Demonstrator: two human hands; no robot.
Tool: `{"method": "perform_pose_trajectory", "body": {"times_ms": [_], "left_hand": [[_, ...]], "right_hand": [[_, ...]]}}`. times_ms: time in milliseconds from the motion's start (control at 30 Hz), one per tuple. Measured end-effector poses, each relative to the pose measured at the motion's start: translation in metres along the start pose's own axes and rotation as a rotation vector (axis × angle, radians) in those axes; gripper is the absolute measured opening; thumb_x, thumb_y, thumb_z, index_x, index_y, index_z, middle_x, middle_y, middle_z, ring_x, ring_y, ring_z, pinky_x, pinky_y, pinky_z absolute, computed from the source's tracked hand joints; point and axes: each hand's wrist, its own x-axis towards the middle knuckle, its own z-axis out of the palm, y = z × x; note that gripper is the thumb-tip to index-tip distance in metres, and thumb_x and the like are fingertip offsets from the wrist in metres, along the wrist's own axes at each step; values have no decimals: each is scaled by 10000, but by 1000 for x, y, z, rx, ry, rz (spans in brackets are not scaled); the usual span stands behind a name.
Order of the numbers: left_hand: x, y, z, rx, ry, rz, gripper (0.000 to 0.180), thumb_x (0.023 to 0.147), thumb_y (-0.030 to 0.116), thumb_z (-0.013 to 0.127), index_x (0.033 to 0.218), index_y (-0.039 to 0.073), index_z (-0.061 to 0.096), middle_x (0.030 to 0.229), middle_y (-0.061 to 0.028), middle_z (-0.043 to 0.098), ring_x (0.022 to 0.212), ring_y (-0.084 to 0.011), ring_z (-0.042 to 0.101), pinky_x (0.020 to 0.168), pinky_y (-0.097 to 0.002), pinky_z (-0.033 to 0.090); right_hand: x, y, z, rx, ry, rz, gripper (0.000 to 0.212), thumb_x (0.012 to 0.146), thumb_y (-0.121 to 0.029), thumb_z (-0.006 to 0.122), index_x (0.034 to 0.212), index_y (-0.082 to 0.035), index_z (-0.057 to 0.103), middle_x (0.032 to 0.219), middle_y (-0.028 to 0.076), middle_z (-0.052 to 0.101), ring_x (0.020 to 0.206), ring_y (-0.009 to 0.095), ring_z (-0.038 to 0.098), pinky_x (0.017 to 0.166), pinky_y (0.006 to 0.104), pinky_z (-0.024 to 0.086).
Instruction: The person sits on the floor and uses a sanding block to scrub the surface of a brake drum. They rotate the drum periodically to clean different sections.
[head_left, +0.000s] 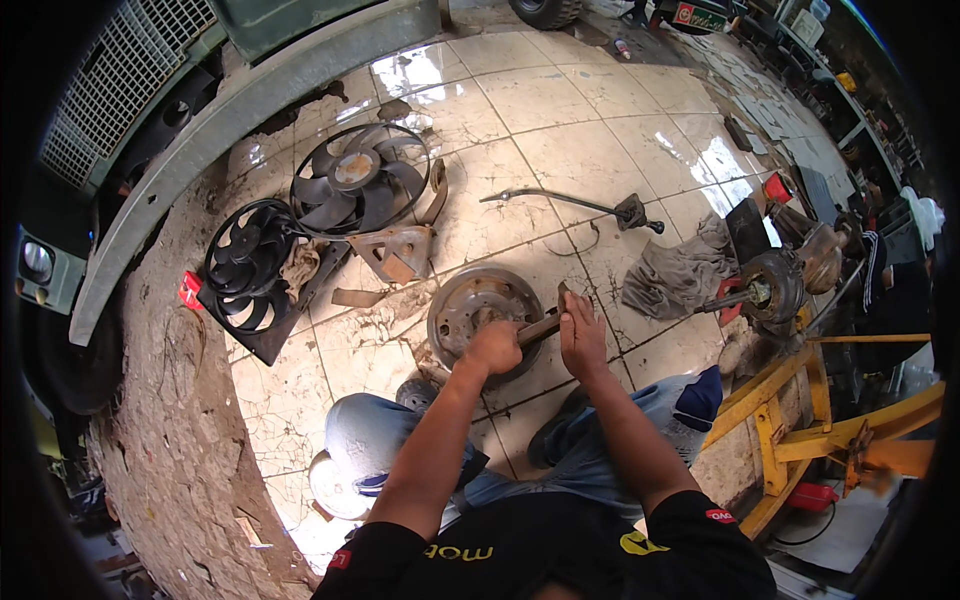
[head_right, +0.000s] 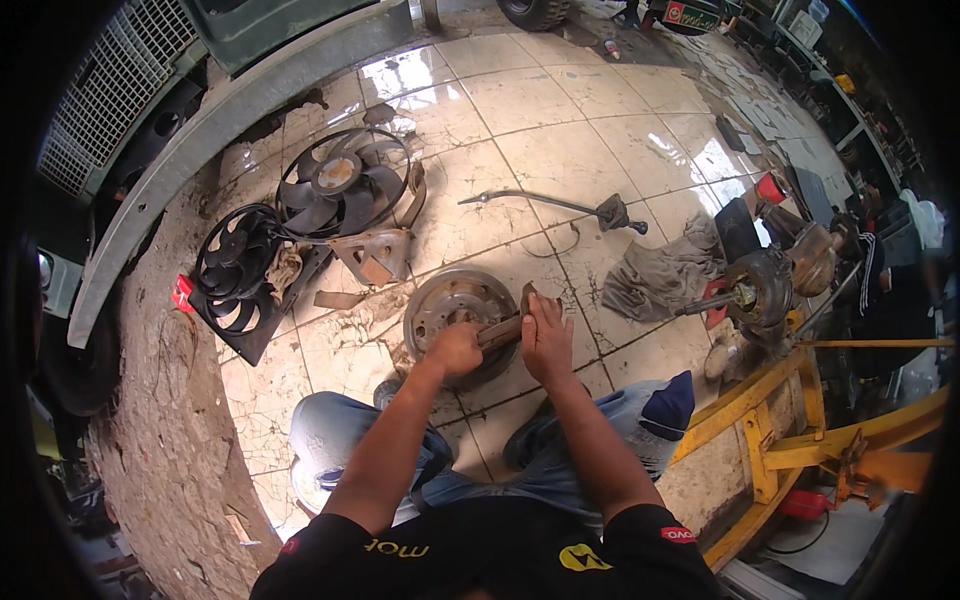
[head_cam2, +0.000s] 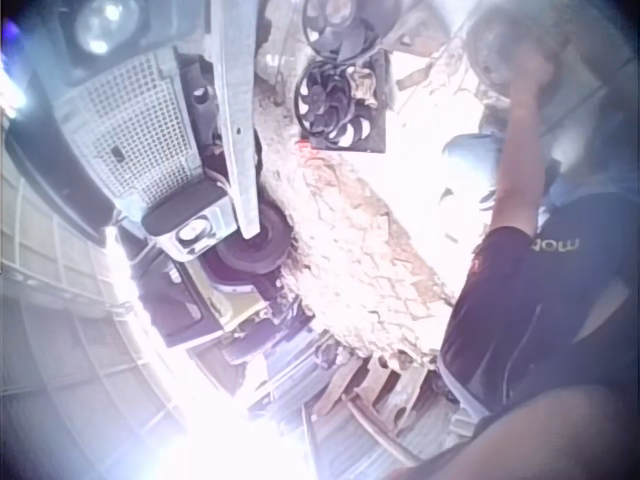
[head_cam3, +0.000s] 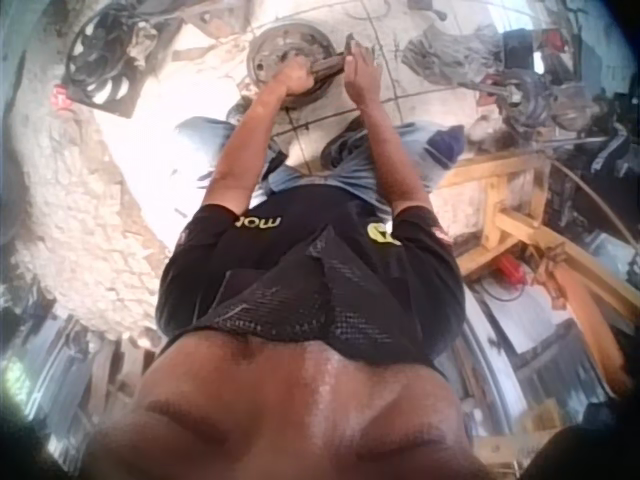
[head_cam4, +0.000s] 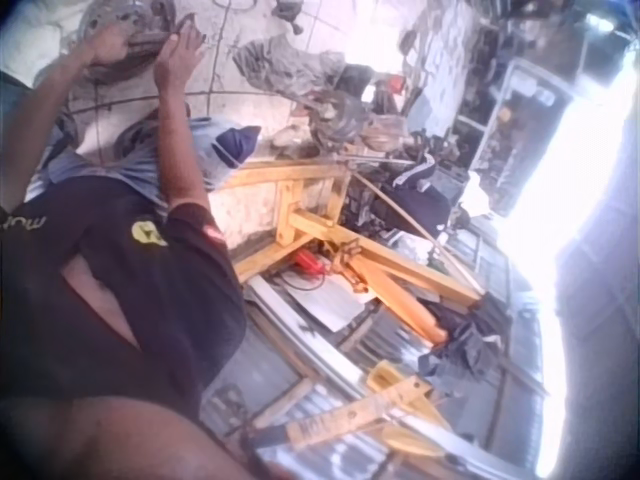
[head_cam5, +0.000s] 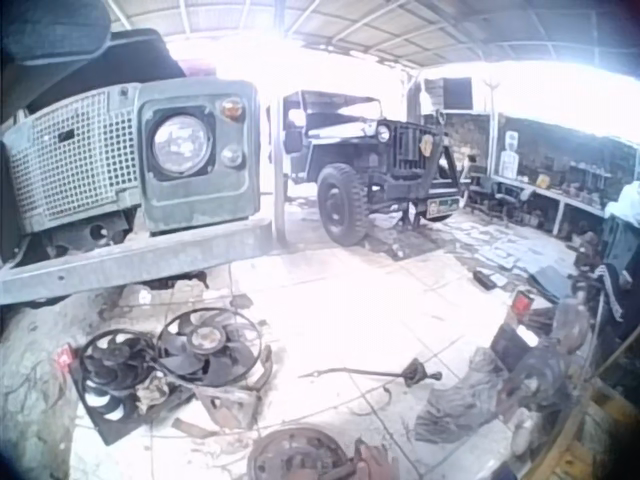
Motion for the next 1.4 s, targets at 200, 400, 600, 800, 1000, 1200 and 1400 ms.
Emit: {"method": "perform_pose_trajectory", "body": {"times_ms": [200, 400, 600, 800, 1000, 1200, 1400], "left_hand": [[13, -27, 15, 47, -7, -42, 419, 732, 68, 568, 1127, 8, 693, 1068, -280, 673, 1053, -414, 637, 938, -453, 505], [4, -6, 8, 12, 41, -5, 367, 736, 65, 568, 1072, -3, 698, 1034, -284, 675, 1034, -423, 638, 924, -460, 508], [14, -32, 15, 74, -10, -58, 389, 743, 73, 561, 1102, 10, 698, 1065, -282, 671, 1049, -418, 638, 940, -461, 504], [0, -1, 2, 14, 44, 1, 444, 744, 65, 552, 1166, 30, 685, 1063, -295, 664, 1039, -430, 640, 942, -462, 504], [3, -18, 8, 18, 49, -13, 431, 737, 71, 545, 1140, 32, 695, 1027, -295, 668, 1015, -435, 642, 925, -471, 510], [-3, -19, 10, 66, 74, -11, 403, 728, 65, 536, 1088, -9, 702, 997, -296, 671, 994, -431, 648, 915, -471, 513], [-6, -6, 3, 77, -10, -21, 466, 731, 57, 547, 1177, -3, 666, 1032, -311, 660, 1026, -432, 639, 941, -455, 504]], "right_hand": [[-16, -28, 3, -20, -63, -329, 450, 1020, -264, 400, 1432, -118, 505, 1495, 122, 474, 1441, 371, 339, 1160, 624, 166], [-3, -2, 3, 42, -1, -68, 455, 1017, -259, 409, 1433, -101, 504, 1507, 135, 462, 1452, 389, 314, 1166, 615, 153], [-12, -20, 3, -28, -70, -330, 481, 1015, -259, 412, 1450, -67, 479, 1523, 178, 427, 1447, 338, 343, 1187, 551, 169], [-5, 2, 6, -63, -2, -159, 511, 1022, -262, 403, 1481, -39, 415, 1526, 200, 413, 1443, 378, 335, 1176, 558, 199], [-10, -12, 4, -28, -34, -204, 514, 1023, -259, 405, 1482, -27, 405, 1532, 206, 401, 1457, 373, 314, 1183, 540, 201], [-15, -17, -2, -73, -93, -333, 522, 976, -181, 464, 1478, -44, 420, 1537, 183, 401, 1459, 352, 317, 1197, 510, 207], [-12, -1, -12, -47, -132, -259, 796, 739, 74, 496, 1512, -54, 354, 1567, 172, 352, 1486, 365, 251, 1219, 486, 166]]}}
